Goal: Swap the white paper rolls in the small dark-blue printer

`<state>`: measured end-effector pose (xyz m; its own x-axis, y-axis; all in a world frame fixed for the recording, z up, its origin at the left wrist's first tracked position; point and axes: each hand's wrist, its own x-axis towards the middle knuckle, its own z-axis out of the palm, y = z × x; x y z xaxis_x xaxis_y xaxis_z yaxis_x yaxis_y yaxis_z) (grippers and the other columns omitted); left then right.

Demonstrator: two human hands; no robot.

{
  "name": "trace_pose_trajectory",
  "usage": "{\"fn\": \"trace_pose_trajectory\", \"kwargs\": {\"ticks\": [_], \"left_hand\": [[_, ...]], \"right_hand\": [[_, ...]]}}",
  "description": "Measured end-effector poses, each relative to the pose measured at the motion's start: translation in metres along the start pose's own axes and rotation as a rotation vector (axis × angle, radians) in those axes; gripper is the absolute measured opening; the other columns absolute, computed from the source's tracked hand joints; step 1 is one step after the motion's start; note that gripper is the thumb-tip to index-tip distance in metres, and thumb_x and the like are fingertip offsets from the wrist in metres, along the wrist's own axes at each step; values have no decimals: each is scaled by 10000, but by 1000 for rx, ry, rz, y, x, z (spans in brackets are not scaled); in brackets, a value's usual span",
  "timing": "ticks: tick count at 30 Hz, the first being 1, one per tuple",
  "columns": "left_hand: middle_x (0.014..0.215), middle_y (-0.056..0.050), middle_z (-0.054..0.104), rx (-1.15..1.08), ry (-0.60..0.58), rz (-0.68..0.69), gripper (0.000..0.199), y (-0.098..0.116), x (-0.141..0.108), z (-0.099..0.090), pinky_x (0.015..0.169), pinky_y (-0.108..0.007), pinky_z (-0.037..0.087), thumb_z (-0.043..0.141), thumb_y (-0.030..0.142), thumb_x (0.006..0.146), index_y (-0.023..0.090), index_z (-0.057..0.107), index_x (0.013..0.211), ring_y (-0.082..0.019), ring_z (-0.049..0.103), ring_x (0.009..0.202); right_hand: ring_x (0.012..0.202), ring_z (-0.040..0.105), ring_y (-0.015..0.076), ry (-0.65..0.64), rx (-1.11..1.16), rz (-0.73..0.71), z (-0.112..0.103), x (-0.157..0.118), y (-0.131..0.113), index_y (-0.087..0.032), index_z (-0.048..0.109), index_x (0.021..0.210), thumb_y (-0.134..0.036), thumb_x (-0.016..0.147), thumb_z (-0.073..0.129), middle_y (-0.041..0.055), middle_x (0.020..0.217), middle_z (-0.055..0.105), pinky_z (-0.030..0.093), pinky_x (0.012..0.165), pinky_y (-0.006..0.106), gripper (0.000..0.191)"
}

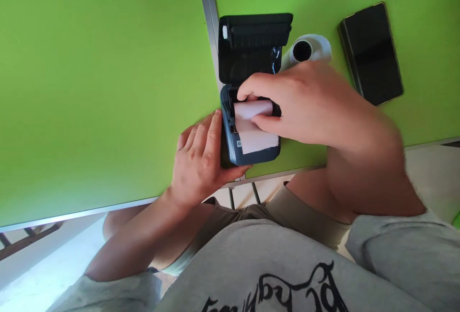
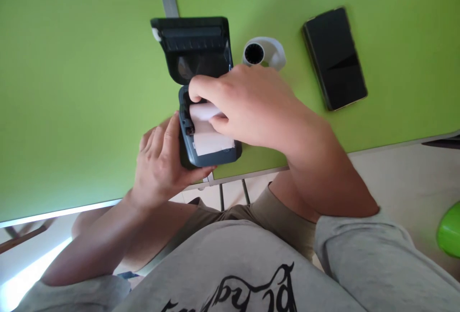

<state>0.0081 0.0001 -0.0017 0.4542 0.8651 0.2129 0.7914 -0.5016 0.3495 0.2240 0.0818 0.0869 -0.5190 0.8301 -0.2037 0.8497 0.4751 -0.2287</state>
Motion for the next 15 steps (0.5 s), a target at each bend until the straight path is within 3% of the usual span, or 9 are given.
{"fn": "trace_pose_trajectory", "kwargs": {"ticks": [3, 6, 7, 9, 10, 11, 13, 15], "left_hand": [[1398, -245, 640, 10, 6, 7, 1023, -1, -1, 0, 1049, -410, 442, 560, 780, 886, 32, 362, 1555, -340, 646, 1240], [1391, -251, 642, -4, 7, 15, 1048, -1, -1, 0, 1054, -415, 446, 583, 780, 874, 29, 345, 1564, -340, 635, 1269], [1385, -250, 645, -4, 5, 12, 1031, -1, -1, -1, 1050, -415, 449, 564, 775, 890, 30, 339, 1566, -336, 638, 1270], [1387, -237, 649, -8, 2, 14, 1004, -1, 0, -2, 1051, -416, 454, 518, 777, 914, 56, 315, 1582, -330, 639, 1276], [1391, -232, 649, -14, 2, 16, 1003, 0, 1, -2, 1055, -418, 456, 507, 780, 917, 67, 299, 1591, -330, 638, 1280], [1397, -229, 646, -20, 2, 19, 1005, 0, 1, -2, 1058, -421, 457, 506, 780, 918, 75, 285, 1599, -332, 636, 1284], [1409, -232, 638, -27, 2, 24, 1015, 0, 1, -2, 1061, -428, 460, 527, 770, 913, 79, 266, 1609, -339, 634, 1285], [1414, -238, 632, -27, 2, 25, 1021, -1, 2, -2, 1054, -436, 464, 549, 758, 908, 76, 262, 1613, -346, 638, 1271]], "right_hand": [[615, 562, 135, 51, 194, -52, -7, -5, 6, -296, 732, 1081, -189, 823, 587, -37, 796, 731, 325, 600, 301, 316], [557, 538, 87, 145, 593, -123, -3, -11, 26, -295, 729, 1026, -221, 766, 696, -59, 897, 751, 373, 561, 281, 272], [584, 565, 112, 243, 770, -120, 1, -14, 37, -324, 735, 1049, -301, 747, 742, -49, 896, 745, 377, 551, 290, 303], [675, 599, 194, 679, 1154, -26, 8, -19, 62, -357, 757, 940, -610, 697, 709, 4, 889, 735, 394, 576, 351, 354], [746, 610, 217, 727, 1202, 18, 11, -23, 75, -401, 744, 1032, -727, 760, 567, 16, 1060, 740, 412, 624, 387, 460], [721, 589, 221, 732, 1223, 27, 13, -26, 88, -430, 739, 1081, -757, 735, 551, 22, 1181, 725, 384, 604, 402, 513], [700, 523, 193, 646, 1280, 122, 17, -31, 109, -483, 693, 1230, -662, 757, 588, -11, 1473, 587, 348, 631, 426, 516], [667, 480, 165, 771, 1181, 173, 25, -28, 123, -472, 671, 1243, -677, 787, 512, 12, 1380, 602, 353, 612, 394, 525]]}}
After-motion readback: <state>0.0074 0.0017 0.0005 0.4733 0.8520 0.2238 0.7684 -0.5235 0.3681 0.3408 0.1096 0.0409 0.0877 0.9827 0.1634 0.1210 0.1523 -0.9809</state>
